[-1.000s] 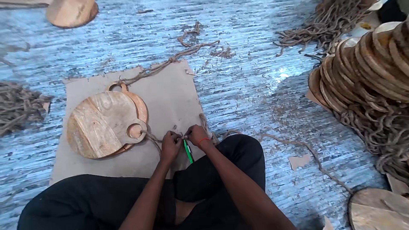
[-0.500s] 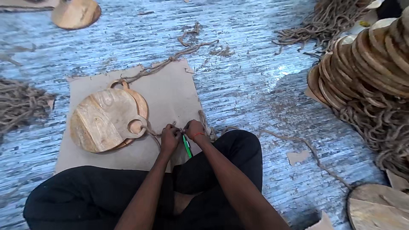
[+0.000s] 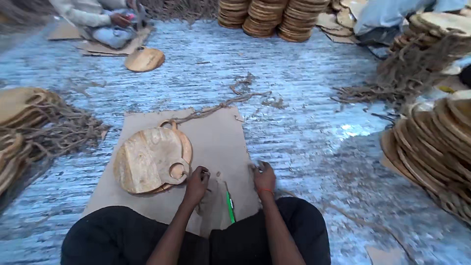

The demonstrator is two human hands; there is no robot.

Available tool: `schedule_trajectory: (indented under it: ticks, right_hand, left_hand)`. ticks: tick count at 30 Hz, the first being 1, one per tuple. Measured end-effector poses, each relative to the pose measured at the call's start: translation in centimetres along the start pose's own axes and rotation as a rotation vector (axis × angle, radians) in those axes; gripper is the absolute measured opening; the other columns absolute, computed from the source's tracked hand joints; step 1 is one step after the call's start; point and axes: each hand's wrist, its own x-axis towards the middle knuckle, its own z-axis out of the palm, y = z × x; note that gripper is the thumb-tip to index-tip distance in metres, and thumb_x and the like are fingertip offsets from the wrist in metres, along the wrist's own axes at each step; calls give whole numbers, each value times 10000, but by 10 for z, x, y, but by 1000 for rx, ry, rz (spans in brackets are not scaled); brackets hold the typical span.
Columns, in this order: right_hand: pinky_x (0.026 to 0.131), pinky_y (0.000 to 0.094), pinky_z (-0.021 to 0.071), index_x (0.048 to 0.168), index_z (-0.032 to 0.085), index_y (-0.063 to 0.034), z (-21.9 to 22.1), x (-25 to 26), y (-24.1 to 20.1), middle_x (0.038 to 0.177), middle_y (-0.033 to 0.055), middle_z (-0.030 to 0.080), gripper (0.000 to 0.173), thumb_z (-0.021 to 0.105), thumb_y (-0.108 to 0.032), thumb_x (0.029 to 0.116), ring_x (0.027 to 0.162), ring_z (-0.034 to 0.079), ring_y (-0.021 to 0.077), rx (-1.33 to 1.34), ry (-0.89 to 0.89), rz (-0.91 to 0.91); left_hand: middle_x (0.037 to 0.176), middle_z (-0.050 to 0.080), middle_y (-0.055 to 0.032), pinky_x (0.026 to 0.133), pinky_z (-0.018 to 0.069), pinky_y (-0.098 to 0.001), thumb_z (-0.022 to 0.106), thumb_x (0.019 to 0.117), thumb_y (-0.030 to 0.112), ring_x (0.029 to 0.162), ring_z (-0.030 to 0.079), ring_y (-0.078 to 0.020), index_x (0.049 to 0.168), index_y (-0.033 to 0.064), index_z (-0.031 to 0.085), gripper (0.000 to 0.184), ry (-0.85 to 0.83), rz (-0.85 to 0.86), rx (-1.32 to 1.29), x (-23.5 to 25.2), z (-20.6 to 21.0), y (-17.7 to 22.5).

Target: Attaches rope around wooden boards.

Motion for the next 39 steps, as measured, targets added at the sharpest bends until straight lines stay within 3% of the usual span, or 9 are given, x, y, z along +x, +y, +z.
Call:
schedule_trajectory:
  ticks: [5,9,14,17,19,25,33,36,39]
  right_hand:
    - [1079,563,457,1441,526,21,21,13,8,1467,351,452,722,844,-192,828,1312,519,490,-324,-128,157]
    - [1078,549,458,1397,551,24,20,17,1,1363,276,604,499,690,-189,967,1285,586,415,-335,-181,168]
    - [827,426,511,1301,580,63,-21,18,0,1082,203,637,346,601,-178,1053,899,606,257,522,-20,186]
    - [887,342,541,1409,442,-29,-61,16,-9,1247,109,615,342,463,-184,1105,1027,644,153,899,-26,132]
    - [842,354,582,1372,438,-46,-81,23,-9,1092,95,667,302,427,-210,1119,932,695,161,997,31,107]
    - [560,299,534,1165,514,5,-66,34,9,733,53,511,209,547,-179,1071,561,546,135,945,215,313]
    - [578,328,527,1224,601,51,-42,17,-2,808,100,631,317,663,-174,1010,605,590,152,534,52,51]
    - [578,308,514,1183,613,35,-36,19,1,783,75,616,287,683,-167,991,591,569,131,543,25,37]
    - [635,346,539,1172,619,21,-28,25,-1,829,88,635,296,689,-199,987,638,596,155,505,-10,28]
  left_hand:
    - [1183,635,-224,891,541,-484,730,957,187,961,653,-314,1360,2,566,473,87,-10,-5,30,-52,8]
    - [1204,645,-240,980,506,-508,597,1038,174,1069,646,-351,1361,-8,585,371,-26,-32,181,56,-83,8]
    - [1158,683,-247,997,497,-578,620,1024,188,1086,665,-392,1313,-7,626,348,-270,-1,354,46,-60,-12]
    - [1249,659,-234,1049,460,-596,689,976,210,1206,611,-413,1281,24,657,359,-348,-7,598,42,-48,-8]
    - [1299,643,-194,1044,460,-598,716,957,338,1259,577,-404,1312,80,650,444,-249,-23,703,45,-47,3]
    - [1377,604,-213,1088,435,-583,652,1006,393,1311,544,-414,1395,42,592,528,72,178,578,117,-72,37]
    - [1621,318,-292,1210,234,-663,692,981,264,1525,236,-495,1610,-9,247,817,69,154,624,239,-80,58]
    - [1508,455,-325,1216,215,-653,746,928,319,1448,391,-482,1612,-6,235,914,-13,71,753,246,-73,53]
    - [1288,650,-267,1079,437,-630,705,961,299,1247,606,-441,1413,17,547,555,-152,149,858,234,-50,52]
